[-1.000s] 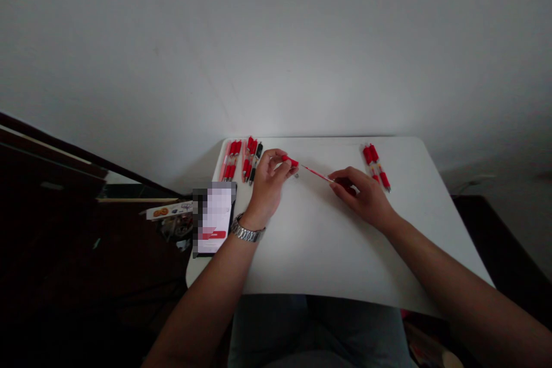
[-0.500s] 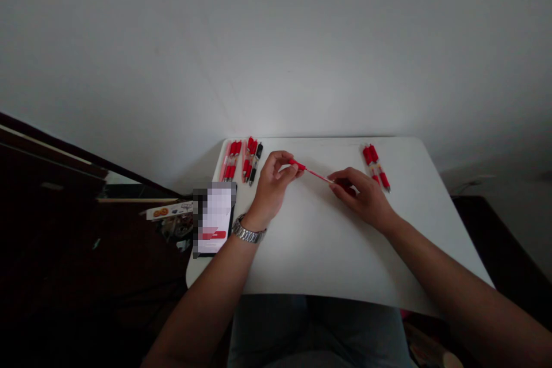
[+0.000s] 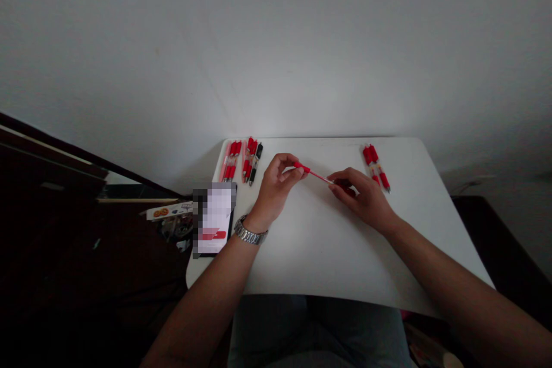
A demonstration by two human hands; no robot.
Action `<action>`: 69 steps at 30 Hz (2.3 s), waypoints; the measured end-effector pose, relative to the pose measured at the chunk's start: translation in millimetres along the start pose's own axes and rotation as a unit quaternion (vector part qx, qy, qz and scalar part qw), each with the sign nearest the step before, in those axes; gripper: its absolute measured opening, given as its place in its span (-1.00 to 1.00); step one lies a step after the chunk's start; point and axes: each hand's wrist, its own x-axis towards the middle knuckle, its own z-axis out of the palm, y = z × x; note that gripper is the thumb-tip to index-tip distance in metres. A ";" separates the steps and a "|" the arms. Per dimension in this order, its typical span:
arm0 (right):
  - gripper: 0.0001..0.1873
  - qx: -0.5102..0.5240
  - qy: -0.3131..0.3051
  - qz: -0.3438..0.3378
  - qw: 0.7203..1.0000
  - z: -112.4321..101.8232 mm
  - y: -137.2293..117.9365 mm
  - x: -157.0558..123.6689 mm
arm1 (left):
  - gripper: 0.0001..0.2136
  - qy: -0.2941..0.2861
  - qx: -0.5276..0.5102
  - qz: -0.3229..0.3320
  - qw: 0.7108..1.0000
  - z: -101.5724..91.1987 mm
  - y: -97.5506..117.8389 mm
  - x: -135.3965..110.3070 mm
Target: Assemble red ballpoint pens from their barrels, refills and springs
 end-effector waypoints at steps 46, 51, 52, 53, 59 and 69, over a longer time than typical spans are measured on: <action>-0.82 0.027 0.017 0.022 0.999 -1.0 1.4 -0.9 | -0.83 -0.027 0.064 -0.008 0.998 0.2 7.6 0.8; -0.80 0.030 0.025 0.029 0.999 -1.5 3.9 -1.8 | -0.89 0.051 0.153 0.059 0.985 -10.7 5.3 7.3; -0.81 0.031 0.024 0.029 0.999 -1.5 3.6 -1.6 | -0.90 0.057 0.185 0.075 0.978 -13.1 4.7 8.5; -0.81 0.031 0.023 0.029 0.999 -1.6 3.4 -1.3 | -0.91 0.061 0.217 0.089 0.970 -15.2 4.2 9.5; -0.80 0.021 0.024 0.036 0.999 -2.4 3.4 0.3 | -0.84 0.075 0.388 0.143 0.907 -23.8 3.0 10.5; -0.78 0.013 0.023 0.040 0.999 -1.0 5.2 0.2 | -0.89 0.043 0.588 0.103 0.801 -27.6 7.0 5.3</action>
